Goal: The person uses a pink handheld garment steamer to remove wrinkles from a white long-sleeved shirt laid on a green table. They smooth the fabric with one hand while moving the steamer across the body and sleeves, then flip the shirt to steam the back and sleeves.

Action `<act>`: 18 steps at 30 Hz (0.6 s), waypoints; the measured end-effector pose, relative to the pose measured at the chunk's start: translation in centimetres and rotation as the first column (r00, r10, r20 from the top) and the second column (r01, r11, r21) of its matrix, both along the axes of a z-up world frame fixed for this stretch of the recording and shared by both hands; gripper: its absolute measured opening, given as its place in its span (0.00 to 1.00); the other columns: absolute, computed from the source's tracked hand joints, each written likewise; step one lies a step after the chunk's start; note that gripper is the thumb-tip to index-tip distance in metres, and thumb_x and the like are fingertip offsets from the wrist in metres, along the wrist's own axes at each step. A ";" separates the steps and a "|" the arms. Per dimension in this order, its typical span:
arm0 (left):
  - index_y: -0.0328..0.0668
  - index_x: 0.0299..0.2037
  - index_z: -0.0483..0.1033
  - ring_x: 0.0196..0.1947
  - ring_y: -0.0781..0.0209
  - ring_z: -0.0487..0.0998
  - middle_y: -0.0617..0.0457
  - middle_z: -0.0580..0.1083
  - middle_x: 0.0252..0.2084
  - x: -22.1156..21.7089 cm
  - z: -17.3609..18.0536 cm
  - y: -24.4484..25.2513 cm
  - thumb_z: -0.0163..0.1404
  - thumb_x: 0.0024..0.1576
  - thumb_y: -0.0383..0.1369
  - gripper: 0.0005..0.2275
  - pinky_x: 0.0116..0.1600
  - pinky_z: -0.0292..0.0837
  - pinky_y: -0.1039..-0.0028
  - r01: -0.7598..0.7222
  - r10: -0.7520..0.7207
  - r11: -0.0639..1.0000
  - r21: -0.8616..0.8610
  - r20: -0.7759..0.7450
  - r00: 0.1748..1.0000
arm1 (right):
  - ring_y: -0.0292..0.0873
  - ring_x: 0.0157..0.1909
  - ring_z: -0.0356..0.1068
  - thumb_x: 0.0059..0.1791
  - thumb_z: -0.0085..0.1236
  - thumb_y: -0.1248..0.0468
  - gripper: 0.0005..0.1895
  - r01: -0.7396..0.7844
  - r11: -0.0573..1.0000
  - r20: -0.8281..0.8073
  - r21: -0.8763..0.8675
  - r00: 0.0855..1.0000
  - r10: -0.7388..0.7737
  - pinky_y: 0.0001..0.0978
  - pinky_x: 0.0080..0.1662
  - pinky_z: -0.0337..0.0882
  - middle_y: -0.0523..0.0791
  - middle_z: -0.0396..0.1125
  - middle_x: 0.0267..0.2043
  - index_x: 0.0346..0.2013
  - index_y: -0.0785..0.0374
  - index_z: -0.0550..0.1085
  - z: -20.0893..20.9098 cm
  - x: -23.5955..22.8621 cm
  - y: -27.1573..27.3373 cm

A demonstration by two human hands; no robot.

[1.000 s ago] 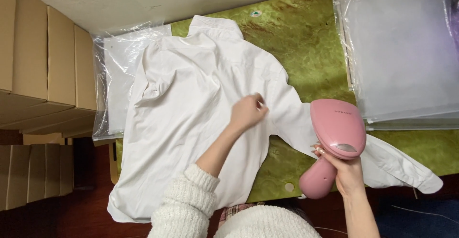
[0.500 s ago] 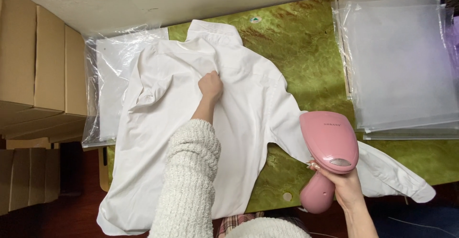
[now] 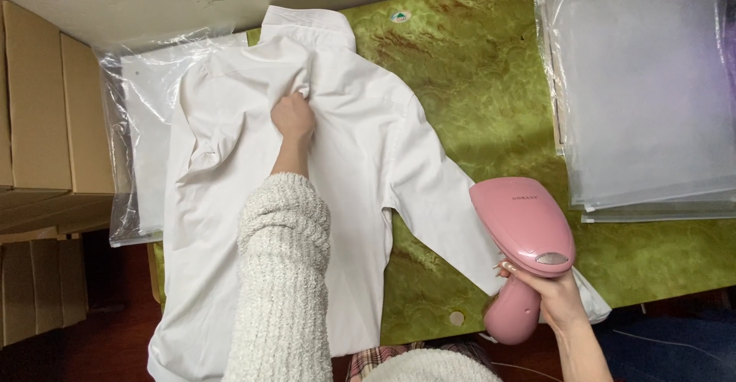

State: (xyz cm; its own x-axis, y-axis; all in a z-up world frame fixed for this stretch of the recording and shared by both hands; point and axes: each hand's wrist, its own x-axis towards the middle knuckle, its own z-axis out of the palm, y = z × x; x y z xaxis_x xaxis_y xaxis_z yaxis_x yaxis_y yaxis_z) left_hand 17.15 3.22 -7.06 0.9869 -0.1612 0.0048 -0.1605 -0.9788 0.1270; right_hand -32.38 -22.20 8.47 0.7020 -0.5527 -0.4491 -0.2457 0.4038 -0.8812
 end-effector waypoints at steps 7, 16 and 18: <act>0.45 0.40 0.73 0.36 0.42 0.77 0.46 0.74 0.37 -0.7 2.1 -1.8 0.44 0.53 0.34 0.08 0.37 0.70 0.52 -0.128 0.133 0.989 -0.073 0.064 0.989 | 0.54 0.33 0.72 0.32 0.60 0.82 0.18 0.034 0.999 -0.095 0.009 0.995 -0.033 0.45 0.40 0.77 0.59 0.71 0.34 0.36 0.78 0.74 -0.9 -0.2 -1.5; 0.43 0.65 0.55 0.69 0.50 0.46 0.44 0.50 0.69 -8.1 8.8 -10.8 0.51 0.51 0.36 0.30 0.64 0.42 0.45 0.467 -0.439 0.884 -0.017 0.311 0.843 | 0.50 0.26 0.67 0.39 0.55 0.74 0.19 -0.038 0.994 -0.002 0.104 0.999 0.038 0.44 0.32 0.73 0.60 0.70 0.34 0.44 0.76 0.70 -1.1 -1.5 -3.3; 0.42 0.59 0.61 0.66 0.47 0.54 0.46 0.57 0.65 -8.5 8.9 -12.9 0.42 0.51 0.30 0.22 0.56 0.58 0.44 0.803 -0.765 0.594 -0.059 0.267 0.586 | 0.44 0.25 0.63 0.41 0.52 0.72 0.27 -0.097 0.980 0.081 0.172 0.993 0.084 0.34 0.28 0.67 0.59 0.69 0.44 0.55 0.72 0.63 0.0 -1.4 -3.5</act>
State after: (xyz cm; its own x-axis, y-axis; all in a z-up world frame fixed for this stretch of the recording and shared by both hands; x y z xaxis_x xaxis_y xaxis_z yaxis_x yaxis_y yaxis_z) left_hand 8.64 -9.63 1.87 0.4481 -0.8497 0.2778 -0.8940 -0.4266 0.1373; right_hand -33.74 -25.67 8.43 0.7801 -0.4029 -0.4787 -0.2256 0.5325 -0.8158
